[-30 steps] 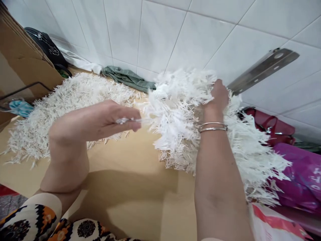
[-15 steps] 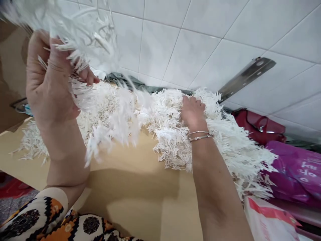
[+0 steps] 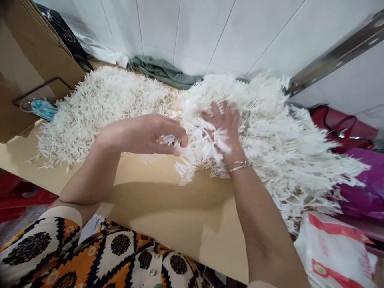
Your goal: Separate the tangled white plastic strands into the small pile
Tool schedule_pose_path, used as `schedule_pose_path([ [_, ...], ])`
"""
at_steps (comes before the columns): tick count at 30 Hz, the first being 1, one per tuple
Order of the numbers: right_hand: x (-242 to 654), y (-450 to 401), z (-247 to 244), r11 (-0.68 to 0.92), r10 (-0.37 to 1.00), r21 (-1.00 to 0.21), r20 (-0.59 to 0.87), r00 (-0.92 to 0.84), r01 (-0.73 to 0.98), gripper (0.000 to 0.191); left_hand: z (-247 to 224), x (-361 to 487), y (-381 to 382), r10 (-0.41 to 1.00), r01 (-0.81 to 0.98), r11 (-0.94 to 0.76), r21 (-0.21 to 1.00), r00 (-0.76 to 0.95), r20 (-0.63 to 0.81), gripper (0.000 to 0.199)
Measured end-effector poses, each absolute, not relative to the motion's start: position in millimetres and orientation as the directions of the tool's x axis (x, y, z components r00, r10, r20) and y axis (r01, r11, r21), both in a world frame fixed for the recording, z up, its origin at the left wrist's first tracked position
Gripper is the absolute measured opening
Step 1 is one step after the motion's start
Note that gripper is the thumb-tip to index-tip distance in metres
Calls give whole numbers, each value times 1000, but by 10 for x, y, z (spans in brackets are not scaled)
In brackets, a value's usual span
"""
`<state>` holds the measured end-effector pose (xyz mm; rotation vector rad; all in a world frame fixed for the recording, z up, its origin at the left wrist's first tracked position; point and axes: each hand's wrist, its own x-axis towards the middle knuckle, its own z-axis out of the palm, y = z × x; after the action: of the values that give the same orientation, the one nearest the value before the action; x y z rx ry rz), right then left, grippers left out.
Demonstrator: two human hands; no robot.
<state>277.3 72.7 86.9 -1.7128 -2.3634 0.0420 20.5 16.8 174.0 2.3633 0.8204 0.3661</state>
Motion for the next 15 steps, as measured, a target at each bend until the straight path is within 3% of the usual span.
schedule_pose_path([
  [3, 2876, 979, 816, 337, 941, -146, 93, -326, 930, 47, 1379, 143, 76, 663, 701, -576, 420, 702, -262, 41],
  [5, 2910, 982, 877, 367, 930, -136, 42, -364, 920, 49, 1166, 20, 24, 653, 728, -554, 404, 681, -331, 51],
  [7, 2907, 817, 1034, 426, 904, -130, 20, -427, 896, 53, 983, -119, -3, 664, 697, -517, 497, 693, -281, 38],
  [10, 2827, 376, 1318, 587, 809, -150, 106, -578, 795, 48, 737, -259, -21, 772, 608, -408, 681, 628, -97, 23],
  [13, 2653, -29, 1364, 644, 761, -238, 300, -576, 727, 39, 495, -284, -52, 892, 511, -227, 829, 451, -33, 22],
  [15, 2507, -201, 1171, 614, 787, -326, 324, -524, 719, 39, 344, -276, -67, 925, 398, -131, 908, 377, -32, 23],
])
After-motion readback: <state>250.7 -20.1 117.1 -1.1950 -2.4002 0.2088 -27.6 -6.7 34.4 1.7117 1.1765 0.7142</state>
